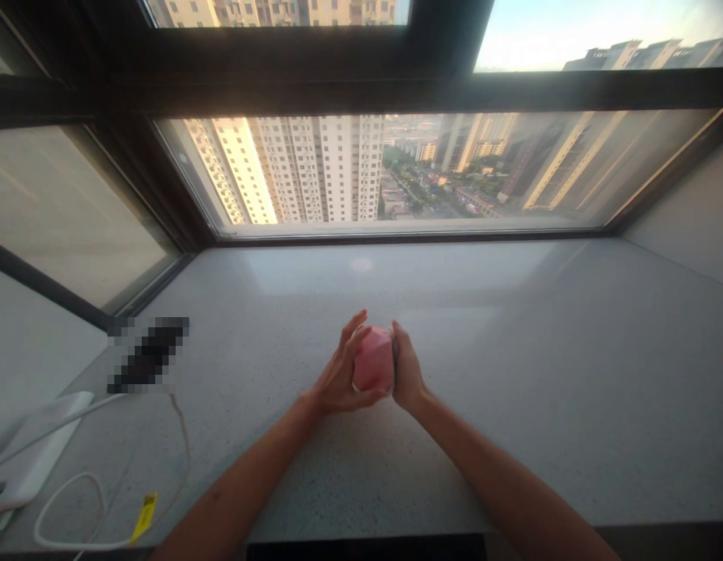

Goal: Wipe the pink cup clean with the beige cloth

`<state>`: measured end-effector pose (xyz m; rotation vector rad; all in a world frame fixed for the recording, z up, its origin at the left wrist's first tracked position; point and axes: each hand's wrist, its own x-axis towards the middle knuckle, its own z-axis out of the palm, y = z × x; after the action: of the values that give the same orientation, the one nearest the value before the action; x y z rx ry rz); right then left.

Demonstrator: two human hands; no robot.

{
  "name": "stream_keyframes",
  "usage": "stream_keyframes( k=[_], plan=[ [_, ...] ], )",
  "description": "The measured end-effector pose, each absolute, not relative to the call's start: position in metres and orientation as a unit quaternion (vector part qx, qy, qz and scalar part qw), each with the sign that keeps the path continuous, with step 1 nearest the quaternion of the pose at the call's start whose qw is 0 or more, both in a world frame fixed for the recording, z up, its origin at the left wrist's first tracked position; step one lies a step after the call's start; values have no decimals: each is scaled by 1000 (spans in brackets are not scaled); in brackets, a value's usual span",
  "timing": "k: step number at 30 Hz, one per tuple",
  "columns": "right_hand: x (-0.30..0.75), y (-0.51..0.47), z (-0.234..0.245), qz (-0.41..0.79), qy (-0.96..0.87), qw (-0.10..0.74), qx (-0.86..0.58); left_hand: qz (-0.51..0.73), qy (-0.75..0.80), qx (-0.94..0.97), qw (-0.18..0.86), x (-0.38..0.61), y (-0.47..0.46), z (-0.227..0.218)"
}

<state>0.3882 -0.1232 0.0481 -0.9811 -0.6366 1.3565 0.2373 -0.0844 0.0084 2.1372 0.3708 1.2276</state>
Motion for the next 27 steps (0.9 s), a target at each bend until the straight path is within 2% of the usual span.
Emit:
stream_keyframes(
  k=[2, 4, 6, 9, 11, 13, 18, 20, 22, 25, 27],
  plan=[
    [386, -122, 49, 647, -232, 604, -403, 459, 127, 844, 244, 237, -83, 8],
    [385, -124, 46, 640, -248, 601, -410, 467, 140, 835, 253, 239, -85, 7],
    [384, -128, 39, 555, -313, 630, -445, 480, 166, 788, 348, 241, -90, 7],
    [386, -135, 30, 405, -444, 637, -483, 448, 198, 668, 560, 244, -97, 7],
    [387, -136, 30, 388, -475, 618, -492, 418, 208, 622, 628, 244, -99, 8],
    [388, -133, 35, 428, -439, 614, -497, 430, 213, 644, 595, 243, -97, 9],
    [386, -122, 51, 628, -253, 605, -420, 471, 128, 815, 312, 239, -85, 9],
    [384, -123, 50, 645, -242, 600, -406, 468, 127, 831, 274, 240, -85, 8],
    [384, -128, 45, 574, -304, 627, -430, 487, 150, 795, 331, 243, -89, 8],
    [386, -137, 34, 431, -470, 621, -456, 480, 166, 670, 541, 248, -96, 8],
    [387, -139, 29, 391, -526, 593, -467, 448, 174, 597, 642, 248, -98, 8]
  ],
)
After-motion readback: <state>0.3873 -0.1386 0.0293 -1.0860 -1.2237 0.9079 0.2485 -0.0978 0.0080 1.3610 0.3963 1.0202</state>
